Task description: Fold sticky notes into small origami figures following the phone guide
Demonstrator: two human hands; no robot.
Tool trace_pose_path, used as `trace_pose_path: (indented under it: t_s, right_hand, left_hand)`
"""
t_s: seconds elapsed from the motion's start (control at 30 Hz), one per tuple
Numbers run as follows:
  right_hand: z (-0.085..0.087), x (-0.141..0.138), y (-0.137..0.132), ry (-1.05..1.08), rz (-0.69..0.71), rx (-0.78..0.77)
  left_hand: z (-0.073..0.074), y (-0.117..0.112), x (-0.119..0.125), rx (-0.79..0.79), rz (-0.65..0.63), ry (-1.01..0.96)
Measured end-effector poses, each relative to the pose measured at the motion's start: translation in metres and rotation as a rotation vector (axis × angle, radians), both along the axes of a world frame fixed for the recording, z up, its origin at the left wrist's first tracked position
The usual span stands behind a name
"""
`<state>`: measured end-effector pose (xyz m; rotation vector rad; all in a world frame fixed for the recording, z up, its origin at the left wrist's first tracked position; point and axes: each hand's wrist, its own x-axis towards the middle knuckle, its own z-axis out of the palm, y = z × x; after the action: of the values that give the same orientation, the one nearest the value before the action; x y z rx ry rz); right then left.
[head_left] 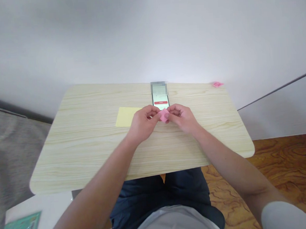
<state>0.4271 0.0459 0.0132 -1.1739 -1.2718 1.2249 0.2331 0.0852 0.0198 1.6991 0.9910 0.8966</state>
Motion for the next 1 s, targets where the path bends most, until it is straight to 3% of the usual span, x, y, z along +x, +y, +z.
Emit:
trace_pose_path:
  t_s: [0.13, 0.43, 0.67, 1.0]
  right_hand:
    - [0.000, 0.002, 0.017, 0.108, 0.004, -0.041]
    - [-0.001, -0.001, 0.025, 0.157, 0.042, -0.027]
    - [-0.011, 0.001, 0.017, 0.231, 0.057, -0.051]
    - [-0.013, 0.003, 0.016, 0.266, 0.072, -0.118]
  left_hand:
    - [-0.005, 0.013, 0.003, -0.082, -0.005, -0.159]
    - [-0.012, 0.009, -0.002, -0.136, 0.037, -0.359]
    - [-0.008, 0.004, -0.006, -0.146, -0.020, -0.407]
    - [-0.003, -0.001, -0.007, -0.150, -0.053, -0.410]
